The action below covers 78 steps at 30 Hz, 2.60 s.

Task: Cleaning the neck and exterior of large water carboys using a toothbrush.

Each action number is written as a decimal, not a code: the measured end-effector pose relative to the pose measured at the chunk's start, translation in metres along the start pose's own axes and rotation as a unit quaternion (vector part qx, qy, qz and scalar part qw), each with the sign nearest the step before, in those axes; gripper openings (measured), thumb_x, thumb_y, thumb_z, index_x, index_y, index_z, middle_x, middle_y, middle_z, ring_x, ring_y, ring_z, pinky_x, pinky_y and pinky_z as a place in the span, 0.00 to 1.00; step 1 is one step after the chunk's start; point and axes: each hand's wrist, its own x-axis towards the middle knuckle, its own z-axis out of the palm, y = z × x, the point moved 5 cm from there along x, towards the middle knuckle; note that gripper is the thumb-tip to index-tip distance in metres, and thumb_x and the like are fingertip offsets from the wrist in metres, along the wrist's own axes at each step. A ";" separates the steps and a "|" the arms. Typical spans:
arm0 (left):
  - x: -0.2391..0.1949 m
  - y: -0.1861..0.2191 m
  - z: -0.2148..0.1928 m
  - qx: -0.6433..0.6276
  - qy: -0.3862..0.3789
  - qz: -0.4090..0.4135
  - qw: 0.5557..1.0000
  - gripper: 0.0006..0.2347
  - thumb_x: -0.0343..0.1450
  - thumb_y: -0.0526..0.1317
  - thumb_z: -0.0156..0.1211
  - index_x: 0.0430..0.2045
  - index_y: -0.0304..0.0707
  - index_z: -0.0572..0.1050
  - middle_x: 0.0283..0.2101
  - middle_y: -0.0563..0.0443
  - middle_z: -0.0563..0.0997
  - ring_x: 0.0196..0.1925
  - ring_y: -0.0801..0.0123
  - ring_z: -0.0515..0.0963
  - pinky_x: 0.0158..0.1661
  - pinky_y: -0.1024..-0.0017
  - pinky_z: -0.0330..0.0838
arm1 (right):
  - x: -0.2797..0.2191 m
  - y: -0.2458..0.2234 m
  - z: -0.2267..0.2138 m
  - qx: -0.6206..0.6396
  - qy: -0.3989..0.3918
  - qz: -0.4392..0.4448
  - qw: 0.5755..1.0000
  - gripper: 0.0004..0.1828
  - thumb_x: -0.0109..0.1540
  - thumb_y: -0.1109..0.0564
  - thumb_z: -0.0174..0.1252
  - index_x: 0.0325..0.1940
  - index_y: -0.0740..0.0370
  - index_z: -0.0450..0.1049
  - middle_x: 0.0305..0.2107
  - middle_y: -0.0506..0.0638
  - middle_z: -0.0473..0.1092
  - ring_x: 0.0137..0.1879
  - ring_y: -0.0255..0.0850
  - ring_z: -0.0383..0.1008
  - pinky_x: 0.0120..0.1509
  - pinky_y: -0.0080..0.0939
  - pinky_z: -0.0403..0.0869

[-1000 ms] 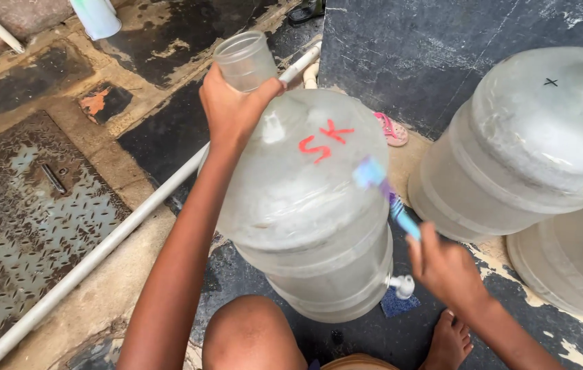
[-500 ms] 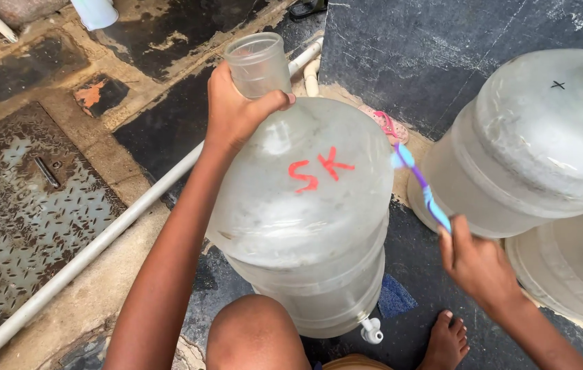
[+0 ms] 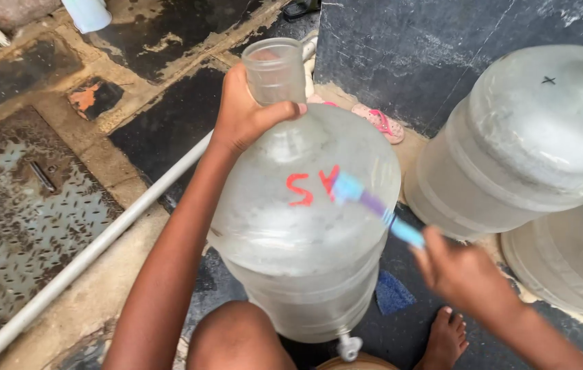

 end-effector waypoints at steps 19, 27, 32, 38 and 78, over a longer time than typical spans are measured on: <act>-0.005 0.009 0.007 0.031 0.086 0.037 0.995 0.25 0.54 0.44 0.76 0.42 0.32 0.78 0.40 0.49 0.86 0.43 0.69 0.87 0.47 0.70 0.80 | 0.034 -0.005 -0.068 -0.176 -0.197 0.048 0.963 0.16 0.68 0.41 0.48 0.44 0.55 0.64 0.06 0.49 0.68 0.14 0.50 0.74 0.20 0.52 0.73; -0.006 0.004 -0.002 0.032 0.095 0.031 0.994 0.24 0.54 0.44 0.77 0.41 0.32 0.78 0.41 0.49 0.86 0.43 0.70 0.87 0.48 0.70 0.80 | 0.048 -0.020 -0.078 -0.221 -0.230 0.041 0.947 0.17 0.69 0.40 0.44 0.45 0.55 0.64 0.06 0.46 0.65 0.13 0.44 0.71 0.20 0.48 0.72; -0.007 0.013 0.005 0.040 0.077 0.015 0.996 0.24 0.54 0.44 0.76 0.40 0.32 0.79 0.40 0.51 0.86 0.42 0.71 0.86 0.47 0.71 0.80 | 0.064 0.003 -0.077 -0.179 -0.232 0.056 0.954 0.17 0.67 0.42 0.44 0.48 0.57 0.66 0.08 0.48 0.67 0.10 0.49 0.70 0.17 0.51 0.71; -0.004 0.009 0.004 0.019 0.059 0.000 0.998 0.23 0.54 0.43 0.76 0.39 0.31 0.79 0.38 0.50 0.85 0.40 0.70 0.85 0.45 0.72 0.79 | 0.034 0.028 -0.068 -0.201 -0.150 -0.058 0.966 0.16 0.69 0.41 0.44 0.43 0.54 0.61 0.08 0.44 0.63 0.13 0.44 0.68 0.18 0.46 0.68; -0.014 0.001 -0.031 -0.046 0.058 -0.041 0.996 0.15 0.56 0.37 0.71 0.32 0.31 0.77 0.32 0.51 0.82 0.33 0.73 0.81 0.38 0.74 0.76 | -0.064 0.040 0.043 -0.013 -0.093 0.147 0.985 0.16 0.64 0.45 0.53 0.44 0.59 0.61 0.07 0.59 0.68 0.14 0.59 0.71 0.21 0.60 0.69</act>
